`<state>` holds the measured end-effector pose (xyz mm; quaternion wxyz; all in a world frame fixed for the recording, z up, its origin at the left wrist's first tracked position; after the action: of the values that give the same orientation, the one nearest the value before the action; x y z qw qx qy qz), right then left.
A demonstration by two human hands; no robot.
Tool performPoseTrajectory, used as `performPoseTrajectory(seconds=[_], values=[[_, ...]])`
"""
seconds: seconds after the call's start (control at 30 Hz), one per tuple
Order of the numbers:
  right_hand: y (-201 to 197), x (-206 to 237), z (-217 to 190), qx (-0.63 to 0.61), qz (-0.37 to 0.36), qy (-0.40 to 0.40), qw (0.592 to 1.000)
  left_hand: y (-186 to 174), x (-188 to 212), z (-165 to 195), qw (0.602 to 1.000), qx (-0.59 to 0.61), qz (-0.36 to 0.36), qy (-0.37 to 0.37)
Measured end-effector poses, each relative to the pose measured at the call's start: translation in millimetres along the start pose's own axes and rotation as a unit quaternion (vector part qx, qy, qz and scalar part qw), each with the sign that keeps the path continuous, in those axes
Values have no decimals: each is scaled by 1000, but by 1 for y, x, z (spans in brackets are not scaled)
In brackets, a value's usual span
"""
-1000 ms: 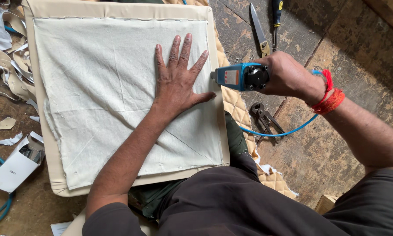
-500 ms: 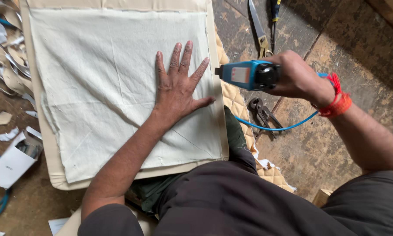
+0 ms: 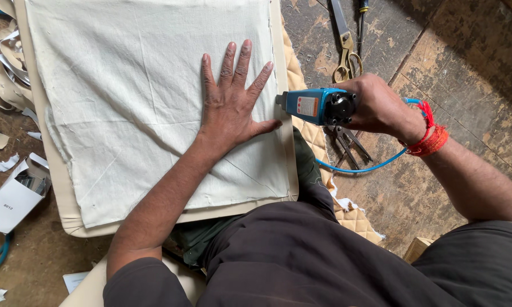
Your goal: The person secures a white fabric cover onto a rectangular cushion using a pneumatic staple gun. They fold and smooth the fabric edges, then drive staples along the perimeter to attach the fabric to the cushion base.
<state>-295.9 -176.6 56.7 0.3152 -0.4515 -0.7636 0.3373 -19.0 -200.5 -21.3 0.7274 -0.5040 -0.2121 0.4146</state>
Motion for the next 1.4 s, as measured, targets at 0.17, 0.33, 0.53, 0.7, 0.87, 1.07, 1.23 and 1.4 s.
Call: performPoseTrajectory(seconds=[0.17, 0.33, 0.53, 0.7, 0.87, 1.07, 1.23, 1.4], values=[[2, -9, 3, 47, -46, 51, 997, 1, -1, -1, 1000, 6, -4, -1], [-12, 3, -12, -40, 18, -47, 998, 0, 1, 1, 1000, -6, 15, 11], [-1, 49, -11, -50, 18, 37, 998, 5, 31, 17, 998, -36, 39, 44], [21, 47, -3, -58, 10, -11, 998, 9, 41, 21, 999, -22, 6, 33], [15, 40, -18, -38, 18, -18, 999, 2, 37, 24, 998, -41, 23, 41], [7, 29, -27, -24, -19, 6, 1000, 4, 37, 22, 1000, 9, -15, 19], [6, 30, -23, -14, -32, 9, 999, 5, 40, 22, 992, -90, 65, 55], [-1, 54, -28, -62, 10, -6, 998, 8, 54, 23, 982, -137, 103, 77]])
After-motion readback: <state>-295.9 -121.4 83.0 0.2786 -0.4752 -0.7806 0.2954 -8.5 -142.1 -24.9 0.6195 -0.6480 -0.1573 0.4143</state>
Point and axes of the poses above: each hand's wrist, its own x-axis away from the middle knuckle, its own y-axis out of the palm, z = x × y, the point moved 3 cm from there along -x, towards the middle knuckle, and after that the axes turned 11 degrees about z, right-handed, at the moved point
